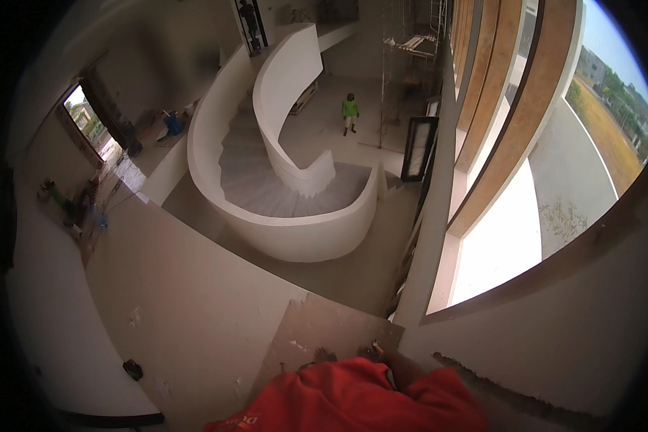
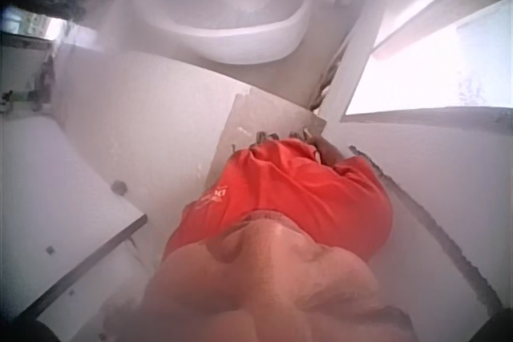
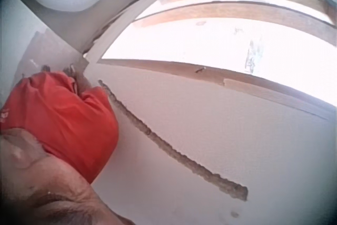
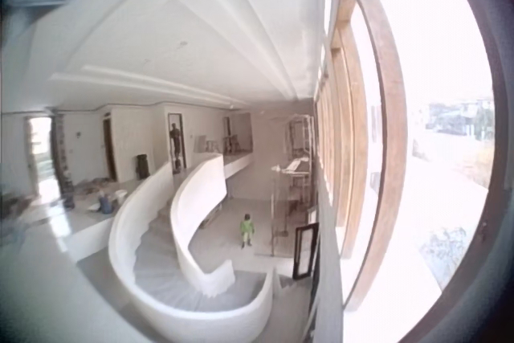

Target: The person uses a hammer and chisel to chip away at a horizontal line on a wall next to a spiral staircase. They repeatedly strike the chisel to remove material along the line, occasionally pausing to reposition the tools.

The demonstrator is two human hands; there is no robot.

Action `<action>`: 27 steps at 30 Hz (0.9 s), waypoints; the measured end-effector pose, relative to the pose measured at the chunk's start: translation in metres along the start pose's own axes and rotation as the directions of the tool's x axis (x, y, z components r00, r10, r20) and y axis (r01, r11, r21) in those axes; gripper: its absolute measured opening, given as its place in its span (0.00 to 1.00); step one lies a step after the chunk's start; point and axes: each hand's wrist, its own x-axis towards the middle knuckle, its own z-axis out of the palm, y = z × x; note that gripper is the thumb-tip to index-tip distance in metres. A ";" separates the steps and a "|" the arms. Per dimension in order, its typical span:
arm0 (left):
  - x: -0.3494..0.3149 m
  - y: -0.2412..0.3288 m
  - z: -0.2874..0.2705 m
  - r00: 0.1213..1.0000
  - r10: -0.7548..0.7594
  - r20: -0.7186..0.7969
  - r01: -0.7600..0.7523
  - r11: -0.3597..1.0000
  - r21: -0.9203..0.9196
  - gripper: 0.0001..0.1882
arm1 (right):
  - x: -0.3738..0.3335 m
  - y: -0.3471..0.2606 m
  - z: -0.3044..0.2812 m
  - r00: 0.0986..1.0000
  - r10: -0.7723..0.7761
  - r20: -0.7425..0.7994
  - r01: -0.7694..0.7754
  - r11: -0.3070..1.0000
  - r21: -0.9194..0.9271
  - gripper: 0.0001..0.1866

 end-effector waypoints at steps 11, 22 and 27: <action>0.011 -0.019 -0.002 1.000 -0.019 0.025 0.019 1.000 -0.006 0.08 | -0.021 -0.008 -0.003 0.999 0.046 -0.029 -0.044 0.997 0.062 0.37; 0.024 -0.026 0.002 0.998 -0.022 0.063 0.021 1.000 0.023 0.08 | -0.037 -0.010 0.015 0.994 0.104 -0.033 -0.099 0.985 0.141 0.37; 0.033 -0.015 0.000 0.996 -0.011 0.088 0.005 0.998 0.064 0.09 | -0.043 -0.011 0.024 0.990 0.141 -0.031 -0.132 0.971 0.198 0.37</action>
